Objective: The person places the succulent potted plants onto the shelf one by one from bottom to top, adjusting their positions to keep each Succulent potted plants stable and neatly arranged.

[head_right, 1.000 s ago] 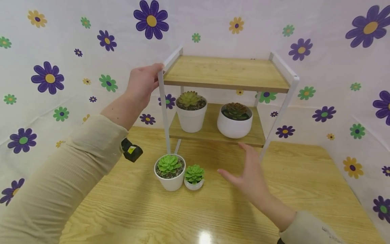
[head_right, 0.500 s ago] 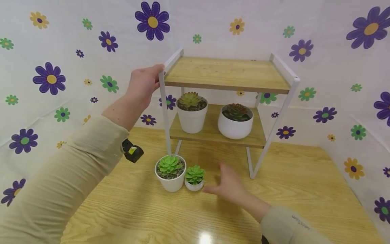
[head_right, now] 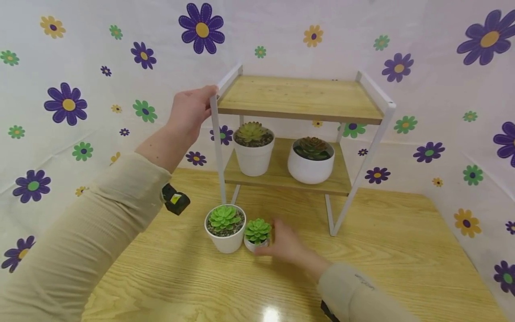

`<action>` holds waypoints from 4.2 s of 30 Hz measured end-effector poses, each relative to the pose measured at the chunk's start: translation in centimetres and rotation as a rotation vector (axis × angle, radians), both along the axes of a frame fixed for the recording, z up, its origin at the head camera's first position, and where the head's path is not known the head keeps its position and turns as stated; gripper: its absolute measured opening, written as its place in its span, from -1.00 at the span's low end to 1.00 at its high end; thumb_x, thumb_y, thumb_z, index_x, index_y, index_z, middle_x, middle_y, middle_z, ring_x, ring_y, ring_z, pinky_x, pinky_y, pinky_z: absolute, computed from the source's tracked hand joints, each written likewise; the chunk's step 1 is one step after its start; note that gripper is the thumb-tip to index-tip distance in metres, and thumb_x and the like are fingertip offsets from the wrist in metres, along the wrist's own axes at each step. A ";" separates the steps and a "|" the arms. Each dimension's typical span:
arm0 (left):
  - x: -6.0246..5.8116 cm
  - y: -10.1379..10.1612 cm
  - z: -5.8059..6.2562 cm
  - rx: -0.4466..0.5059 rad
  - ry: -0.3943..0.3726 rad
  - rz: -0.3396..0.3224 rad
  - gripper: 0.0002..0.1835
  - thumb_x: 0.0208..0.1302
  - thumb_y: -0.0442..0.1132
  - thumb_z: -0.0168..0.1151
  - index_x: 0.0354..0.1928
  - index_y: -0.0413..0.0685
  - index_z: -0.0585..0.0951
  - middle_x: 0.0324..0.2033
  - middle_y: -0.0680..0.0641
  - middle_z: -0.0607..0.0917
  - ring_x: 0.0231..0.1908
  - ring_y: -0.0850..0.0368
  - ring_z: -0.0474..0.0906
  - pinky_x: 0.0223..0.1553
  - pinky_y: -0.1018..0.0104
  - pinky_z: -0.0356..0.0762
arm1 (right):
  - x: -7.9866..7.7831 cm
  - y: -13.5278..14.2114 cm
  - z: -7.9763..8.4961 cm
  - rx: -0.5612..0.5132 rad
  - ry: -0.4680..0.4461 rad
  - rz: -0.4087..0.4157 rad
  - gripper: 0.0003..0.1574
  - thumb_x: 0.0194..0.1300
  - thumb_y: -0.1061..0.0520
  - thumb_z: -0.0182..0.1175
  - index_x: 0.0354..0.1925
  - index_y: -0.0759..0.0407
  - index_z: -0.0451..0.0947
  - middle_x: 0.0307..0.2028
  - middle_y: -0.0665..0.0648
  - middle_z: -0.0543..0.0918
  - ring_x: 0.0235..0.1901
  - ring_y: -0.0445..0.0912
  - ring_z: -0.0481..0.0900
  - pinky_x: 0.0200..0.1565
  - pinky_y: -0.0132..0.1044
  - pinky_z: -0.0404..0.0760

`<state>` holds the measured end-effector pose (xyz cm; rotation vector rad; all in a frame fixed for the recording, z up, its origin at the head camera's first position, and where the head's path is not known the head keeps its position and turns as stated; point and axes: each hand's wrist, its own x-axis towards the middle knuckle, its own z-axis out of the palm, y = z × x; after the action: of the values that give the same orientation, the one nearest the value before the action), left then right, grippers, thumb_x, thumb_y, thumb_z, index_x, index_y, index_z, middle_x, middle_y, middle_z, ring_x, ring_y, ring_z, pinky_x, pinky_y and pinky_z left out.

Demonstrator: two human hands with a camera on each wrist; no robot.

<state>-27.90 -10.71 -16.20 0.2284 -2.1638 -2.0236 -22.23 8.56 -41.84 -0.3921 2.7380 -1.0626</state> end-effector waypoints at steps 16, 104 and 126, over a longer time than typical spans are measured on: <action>0.0 0.0 -0.1 -0.008 0.012 0.002 -0.61 0.33 -0.03 0.06 0.09 -0.03 0.57 0.12 0.01 0.52 0.12 0.15 0.37 0.28 0.17 0.22 | -0.3 -1.3 -0.5 -0.026 -0.031 -0.030 0.26 -0.15 -0.10 0.50 0.34 0.37 0.08 0.18 0.35 0.44 0.17 0.23 0.41 0.19 0.15 0.34; 0.2 0.3 -0.1 -0.022 0.025 0.011 -0.61 0.33 -0.04 0.05 0.06 -0.08 0.59 0.09 0.00 0.51 0.09 0.16 0.32 0.26 0.17 0.25 | 1.1 4.8 16.6 -0.077 0.080 0.091 -0.25 0.03 -0.10 0.38 0.08 0.22 0.35 -0.05 0.20 0.56 -0.08 0.03 0.55 -0.13 -0.19 0.54; 0.1 0.3 -0.2 -0.025 0.034 0.007 -0.62 0.34 -0.04 0.04 0.04 -0.10 0.60 0.10 -0.01 0.51 0.11 0.16 0.31 0.25 0.16 0.25 | 0.0 2.6 26.5 -0.115 0.194 -0.008 -0.13 0.13 -0.16 0.27 0.25 0.17 0.16 0.12 0.21 0.40 0.08 0.06 0.38 0.14 0.03 0.37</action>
<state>-27.84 -10.44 -16.42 0.1970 -2.1636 -1.9809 -22.25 11.18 -15.34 -0.5280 2.8548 -1.2494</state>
